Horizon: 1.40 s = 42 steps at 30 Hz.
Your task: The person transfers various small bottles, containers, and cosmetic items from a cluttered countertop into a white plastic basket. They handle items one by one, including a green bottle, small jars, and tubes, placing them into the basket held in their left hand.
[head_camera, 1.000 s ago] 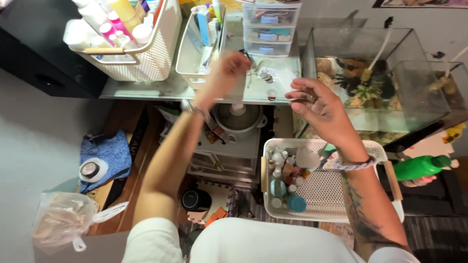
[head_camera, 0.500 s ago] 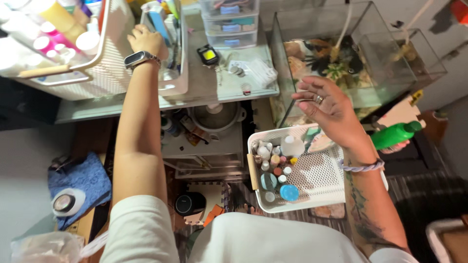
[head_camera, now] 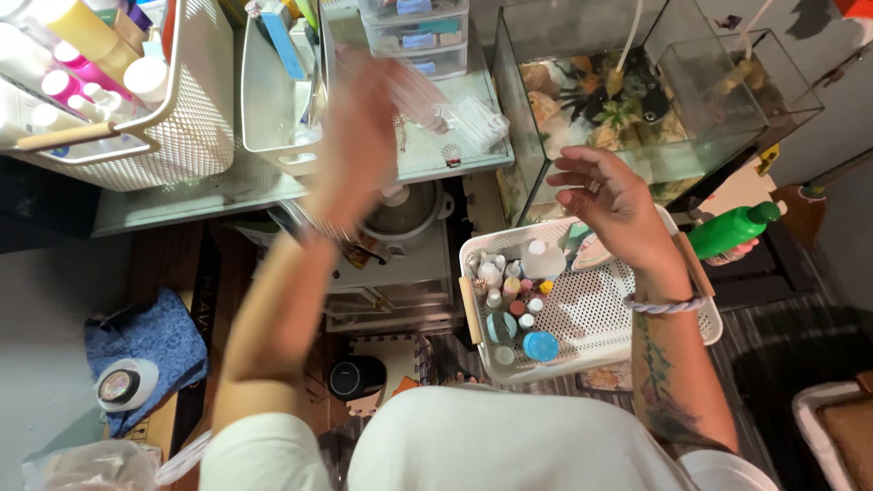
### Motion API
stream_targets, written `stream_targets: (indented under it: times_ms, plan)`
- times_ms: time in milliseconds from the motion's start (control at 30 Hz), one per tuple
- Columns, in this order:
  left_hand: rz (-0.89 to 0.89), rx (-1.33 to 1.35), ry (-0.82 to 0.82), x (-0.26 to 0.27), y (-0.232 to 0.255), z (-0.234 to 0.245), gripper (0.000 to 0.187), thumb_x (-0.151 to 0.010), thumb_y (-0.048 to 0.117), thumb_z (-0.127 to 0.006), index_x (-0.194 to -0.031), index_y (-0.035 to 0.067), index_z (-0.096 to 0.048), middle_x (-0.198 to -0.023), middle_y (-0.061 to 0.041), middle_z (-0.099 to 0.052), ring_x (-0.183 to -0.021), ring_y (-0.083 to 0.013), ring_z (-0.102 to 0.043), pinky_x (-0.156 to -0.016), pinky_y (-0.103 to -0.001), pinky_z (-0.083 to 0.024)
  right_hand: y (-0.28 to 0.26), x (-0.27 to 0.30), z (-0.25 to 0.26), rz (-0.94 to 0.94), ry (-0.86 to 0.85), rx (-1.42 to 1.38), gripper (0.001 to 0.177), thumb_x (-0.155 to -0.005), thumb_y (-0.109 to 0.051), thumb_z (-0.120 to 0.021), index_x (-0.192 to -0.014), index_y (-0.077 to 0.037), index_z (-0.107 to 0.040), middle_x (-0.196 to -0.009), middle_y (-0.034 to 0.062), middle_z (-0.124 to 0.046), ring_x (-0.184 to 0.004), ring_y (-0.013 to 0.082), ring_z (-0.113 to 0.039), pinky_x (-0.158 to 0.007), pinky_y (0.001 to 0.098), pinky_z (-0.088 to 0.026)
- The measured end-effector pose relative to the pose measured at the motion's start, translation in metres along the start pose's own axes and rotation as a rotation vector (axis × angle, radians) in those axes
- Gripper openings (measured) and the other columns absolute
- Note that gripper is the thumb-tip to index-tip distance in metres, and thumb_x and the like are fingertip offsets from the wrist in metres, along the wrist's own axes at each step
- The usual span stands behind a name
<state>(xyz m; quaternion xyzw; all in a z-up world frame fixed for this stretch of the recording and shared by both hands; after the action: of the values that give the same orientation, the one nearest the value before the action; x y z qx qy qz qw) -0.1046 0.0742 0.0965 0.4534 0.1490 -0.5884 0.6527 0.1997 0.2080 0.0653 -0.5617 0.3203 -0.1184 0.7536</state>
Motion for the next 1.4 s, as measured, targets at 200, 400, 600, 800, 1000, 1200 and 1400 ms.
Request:
stream_targets:
  times_ms: [200, 400, 600, 800, 1000, 1200, 1400]
  plan:
    - [-0.042, 0.031, -0.508, 0.089, 0.108, -0.117, 0.033, -0.091, 0.003, -0.057, -0.123, 0.008, -0.054, -0.087, -0.013, -0.069, -0.081, -0.0336, -0.07, -0.065, -0.045, -0.053, 0.013, 0.022, -0.001, -0.057, 0.034, 0.008, 0.048, -0.098, -0.004, -0.068, -0.142, 0.002, -0.051, -0.13, 0.0113, -0.063, -0.124, 0.0195, -0.061, -0.107, 0.0337, -0.051]
    - [-0.225, -0.044, -0.474, 0.121, 0.096, -0.157, 0.045, -0.077, 0.003, -0.062, -0.121, 0.006, -0.052, -0.092, -0.01, -0.067, -0.083, -0.0312, -0.07, -0.063, -0.041, -0.054, 0.014, 0.045, 0.008, -0.129, 0.068, 0.078, 0.049, -0.096, -0.006, -0.068, -0.141, 0.002, -0.051, -0.129, 0.0115, -0.065, -0.125, 0.0201, -0.062, -0.105, 0.0344, -0.053]
    - [-0.244, -0.132, -0.576, 0.128, 0.088, -0.174, 0.031, -0.081, 0.008, -0.065, -0.111, 0.006, -0.056, -0.09, -0.009, -0.066, -0.082, -0.03, -0.069, -0.065, -0.041, -0.054, 0.016, 0.056, 0.01, -0.123, 0.053, 0.012, 0.05, -0.096, -0.006, -0.068, -0.142, 0.002, -0.05, -0.128, 0.0118, -0.064, -0.123, 0.0203, -0.063, -0.102, 0.0343, -0.054]
    - [-0.271, -0.165, -0.496, 0.121, 0.094, -0.155, 0.025, -0.075, 0.008, -0.066, -0.1, 0.006, -0.063, -0.095, -0.009, -0.066, -0.09, -0.0292, -0.068, -0.075, -0.04, -0.054, 0.011, 0.046, -0.007, -0.117, -0.004, 0.014, 0.05, -0.096, -0.003, -0.068, -0.142, 0.0, -0.05, -0.129, 0.0118, -0.063, -0.123, 0.0197, -0.062, -0.102, 0.0335, -0.053]
    - [-0.27, -0.152, -0.308, 0.082, 0.099, -0.095, 0.023, -0.077, 0.008, -0.067, -0.1, 0.003, -0.063, -0.098, -0.013, -0.065, -0.091, -0.0308, -0.066, -0.077, -0.04, -0.055, -0.001, 0.003, -0.045, -0.078, -0.134, -0.087, 0.048, -0.096, -0.002, -0.067, -0.142, -0.002, -0.052, -0.131, 0.0092, -0.062, -0.121, 0.0183, -0.063, -0.101, 0.0319, -0.052]
    - [0.09, -0.137, -0.024, 0.026, -0.003, -0.015, 0.019, -0.096, 0.005, -0.058, -0.112, 0.007, -0.068, -0.085, -0.018, -0.065, -0.079, -0.0391, -0.065, -0.069, -0.052, -0.05, -0.02, -0.044, -0.077, 0.039, -0.165, -0.152, 0.039, -0.102, -0.004, -0.063, -0.139, 0.0, -0.053, -0.133, 0.0095, -0.061, -0.124, 0.02, -0.063, -0.102, 0.0342, -0.054]
    - [0.323, -0.389, -0.062, -0.058, -0.168, 0.057, 0.018, -0.084, 0.002, -0.063, -0.093, 0.006, -0.078, -0.092, -0.025, -0.072, -0.087, -0.0446, -0.069, -0.079, -0.051, -0.056, -0.02, -0.062, -0.104, 0.006, -0.225, -0.233, 0.039, -0.102, -0.007, -0.061, -0.139, -0.001, -0.052, -0.131, 0.0097, -0.061, -0.123, 0.0215, -0.063, -0.1, 0.0348, -0.055]
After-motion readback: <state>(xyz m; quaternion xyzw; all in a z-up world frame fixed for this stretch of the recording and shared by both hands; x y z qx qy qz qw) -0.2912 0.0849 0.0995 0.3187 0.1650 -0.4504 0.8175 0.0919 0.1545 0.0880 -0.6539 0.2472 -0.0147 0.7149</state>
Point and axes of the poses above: each hand's wrist, its own x-axis away from the middle knuckle, its own z-axis out of the back of the hand, y = z × x, the point moved 5 cm from there along -x, towards the middle knuckle
